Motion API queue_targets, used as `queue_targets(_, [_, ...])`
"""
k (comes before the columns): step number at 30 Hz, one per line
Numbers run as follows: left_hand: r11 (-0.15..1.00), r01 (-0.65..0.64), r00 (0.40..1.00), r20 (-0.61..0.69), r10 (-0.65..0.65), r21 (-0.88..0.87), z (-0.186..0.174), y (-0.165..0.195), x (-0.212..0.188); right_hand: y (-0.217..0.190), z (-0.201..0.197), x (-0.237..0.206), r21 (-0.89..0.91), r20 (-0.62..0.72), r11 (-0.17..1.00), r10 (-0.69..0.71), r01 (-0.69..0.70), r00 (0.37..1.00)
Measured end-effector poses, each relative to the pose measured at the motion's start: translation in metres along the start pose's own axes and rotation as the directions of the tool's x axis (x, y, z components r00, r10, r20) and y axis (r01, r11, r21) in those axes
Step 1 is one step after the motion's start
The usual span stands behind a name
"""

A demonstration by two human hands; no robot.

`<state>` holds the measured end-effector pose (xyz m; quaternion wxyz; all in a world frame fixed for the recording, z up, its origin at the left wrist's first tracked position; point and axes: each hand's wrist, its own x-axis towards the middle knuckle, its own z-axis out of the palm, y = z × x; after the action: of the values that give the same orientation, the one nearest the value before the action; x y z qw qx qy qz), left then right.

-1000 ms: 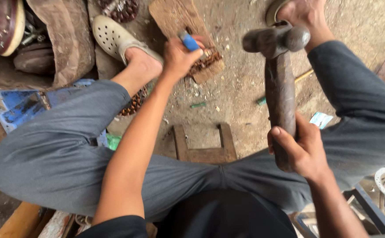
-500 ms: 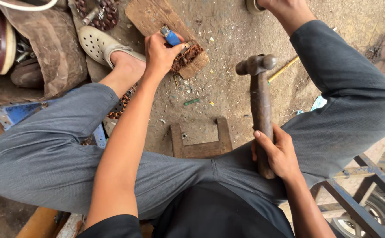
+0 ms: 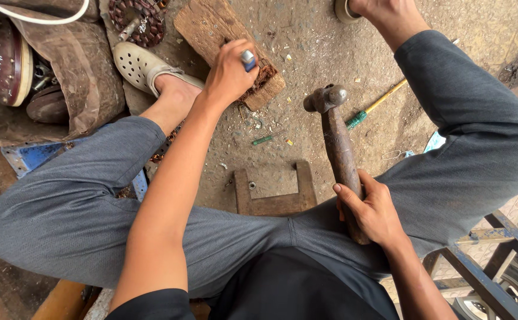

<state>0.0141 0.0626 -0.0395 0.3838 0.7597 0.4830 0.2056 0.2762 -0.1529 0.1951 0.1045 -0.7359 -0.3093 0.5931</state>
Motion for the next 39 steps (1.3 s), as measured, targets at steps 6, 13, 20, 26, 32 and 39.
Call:
queue_targets(6, [0.96, 0.278, 0.823, 0.506, -0.259, 0.038, -0.003, 0.01, 0.012, -0.023, 0.001, 0.007, -0.164, -0.007, 0.982, -0.092, 0.09, 0.996])
queue_targets(13, [0.948, 0.285, 0.693, 0.653, -0.305, 0.141, -0.03, 0.024, 0.019, -0.047, -0.002, 0.021, -0.301, -0.007, 0.939, -0.176, 0.166, 0.984])
queue_targets(20, [0.973, -0.223, 0.926, 0.297, 0.231, -0.061, 0.004, -0.004, -0.002, -0.06, 0.014, 0.046, -0.448, 0.084, 0.825, -0.346, 0.345, 0.935])
queue_targets(26, [0.998, -0.009, 0.885, 0.465, -0.022, 0.064, 0.025, -0.025, -0.012, -0.099, -0.007, 0.047, -0.556, 0.145, 0.771, -0.277, 0.31, 0.95])
queue_targets(32, [0.961, 0.249, 0.777, 0.567, -0.273, 0.12, 0.025, -0.023, -0.008, -0.107, -0.001, 0.055, -0.567, 0.241, 0.681, -0.401, 0.464, 0.884])
queue_targets(39, [0.995, 0.014, 0.949, 0.316, 0.018, -0.096, 0.019, -0.016, -0.007, -0.12, -0.01, 0.049, -0.238, 0.12, 0.899, -0.347, 0.366, 0.93])
